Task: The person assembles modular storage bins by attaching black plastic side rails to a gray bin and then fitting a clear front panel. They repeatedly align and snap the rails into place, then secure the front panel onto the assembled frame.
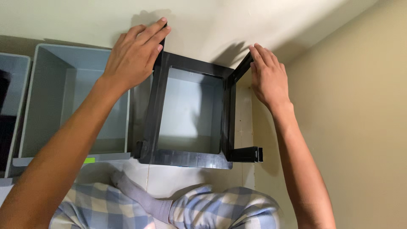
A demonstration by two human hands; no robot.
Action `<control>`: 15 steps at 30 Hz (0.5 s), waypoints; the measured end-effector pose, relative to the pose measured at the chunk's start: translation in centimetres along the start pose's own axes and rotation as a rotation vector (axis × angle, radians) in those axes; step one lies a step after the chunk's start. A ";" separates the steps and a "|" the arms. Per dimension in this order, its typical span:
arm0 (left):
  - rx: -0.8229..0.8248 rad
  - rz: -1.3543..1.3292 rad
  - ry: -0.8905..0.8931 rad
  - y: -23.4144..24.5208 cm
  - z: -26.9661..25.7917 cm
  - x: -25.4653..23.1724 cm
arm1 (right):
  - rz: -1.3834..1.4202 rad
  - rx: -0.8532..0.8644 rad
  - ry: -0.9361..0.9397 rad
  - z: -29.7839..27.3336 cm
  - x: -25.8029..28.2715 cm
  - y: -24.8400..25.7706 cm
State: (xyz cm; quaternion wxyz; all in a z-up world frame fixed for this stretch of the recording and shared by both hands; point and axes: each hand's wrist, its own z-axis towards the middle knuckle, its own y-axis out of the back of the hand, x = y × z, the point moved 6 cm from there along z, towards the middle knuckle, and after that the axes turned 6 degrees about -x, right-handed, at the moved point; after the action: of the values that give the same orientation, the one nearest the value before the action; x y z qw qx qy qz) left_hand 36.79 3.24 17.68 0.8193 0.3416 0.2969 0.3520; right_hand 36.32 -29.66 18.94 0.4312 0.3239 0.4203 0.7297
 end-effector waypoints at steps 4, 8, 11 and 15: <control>-0.038 0.064 -0.013 -0.2 -0.3 0.5 | 0.061 -0.034 -0.058 -0.3 -0.4 -0.6; -0.034 0.034 0.025 0.0 -0.6 0.8 | 0.171 -0.067 -0.155 -0.8 -0.9 -0.5; -0.030 0.035 0.047 0.2 -0.9 0.9 | 0.269 -0.087 -0.267 -0.8 -1.7 -0.3; -0.021 0.012 0.073 0.1 -1.2 1.1 | 0.314 -0.074 -0.299 -0.9 -1.7 -0.4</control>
State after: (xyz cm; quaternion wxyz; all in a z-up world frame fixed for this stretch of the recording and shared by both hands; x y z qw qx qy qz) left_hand 36.49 4.52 16.79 0.8094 0.3217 0.3208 0.3720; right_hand 36.41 -31.36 17.97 0.3815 0.4737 0.2690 0.7468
